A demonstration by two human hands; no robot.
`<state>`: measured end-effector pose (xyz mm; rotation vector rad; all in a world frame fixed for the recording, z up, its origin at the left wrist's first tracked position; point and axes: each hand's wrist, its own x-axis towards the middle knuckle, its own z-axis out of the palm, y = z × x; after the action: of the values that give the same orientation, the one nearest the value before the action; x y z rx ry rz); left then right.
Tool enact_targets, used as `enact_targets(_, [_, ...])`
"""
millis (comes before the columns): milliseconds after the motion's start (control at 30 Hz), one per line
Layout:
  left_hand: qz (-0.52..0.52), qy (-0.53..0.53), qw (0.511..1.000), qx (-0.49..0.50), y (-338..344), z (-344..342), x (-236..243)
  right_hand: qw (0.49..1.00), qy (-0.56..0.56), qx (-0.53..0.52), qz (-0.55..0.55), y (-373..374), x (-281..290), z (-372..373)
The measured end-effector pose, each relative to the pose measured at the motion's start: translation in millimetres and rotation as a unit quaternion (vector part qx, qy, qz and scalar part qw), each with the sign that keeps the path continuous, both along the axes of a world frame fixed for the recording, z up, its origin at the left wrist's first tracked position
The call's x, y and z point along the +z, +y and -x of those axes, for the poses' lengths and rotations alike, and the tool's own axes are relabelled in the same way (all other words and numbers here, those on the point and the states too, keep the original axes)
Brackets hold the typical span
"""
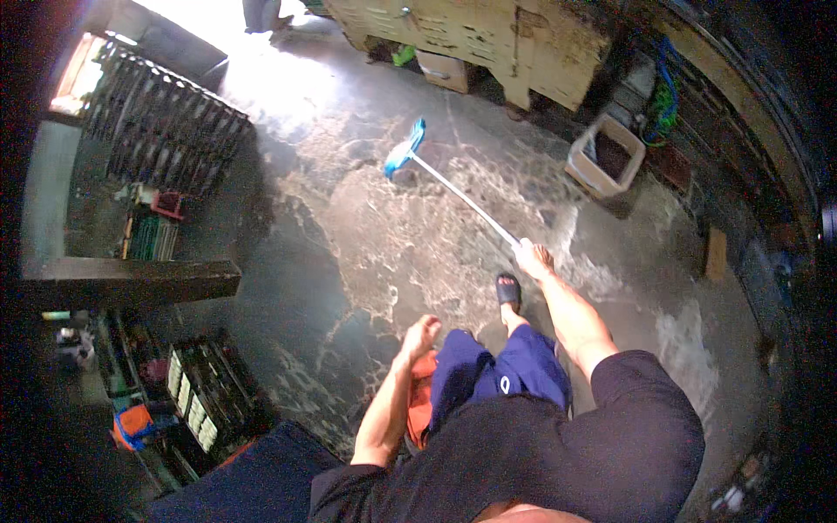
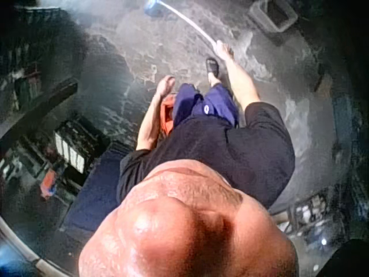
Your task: The person sweeps a cluttered concrete floor using a long-handled broom. They move around various items including stacked metal trays, cardboard boxes, and plastic containers, sweeping debris into a pile.
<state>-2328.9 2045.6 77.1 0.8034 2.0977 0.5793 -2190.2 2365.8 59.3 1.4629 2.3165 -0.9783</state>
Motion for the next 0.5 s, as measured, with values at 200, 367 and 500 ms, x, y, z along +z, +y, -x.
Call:
enact_targets(200, [-0.003, -0.140, 0.982, 0.129, -53.8, -11.5, -2.0, 0.997, -0.081, 0.007, 0.013, 0.7, -32.5, -96.2])
enact_targets(367, [0.236, -0.168, 0.957, 0.015, -181.2, 10.7, -63.0, 0.968, -0.214, -0.130, -0.001, -147.6, 43.2, -324.9])
enact_targets(500, [0.156, -0.043, 0.978, -0.131, -264.7, 50.0, -98.1, 0.934, -0.295, -0.168, -0.111, -245.3, 127.3, -392.0])
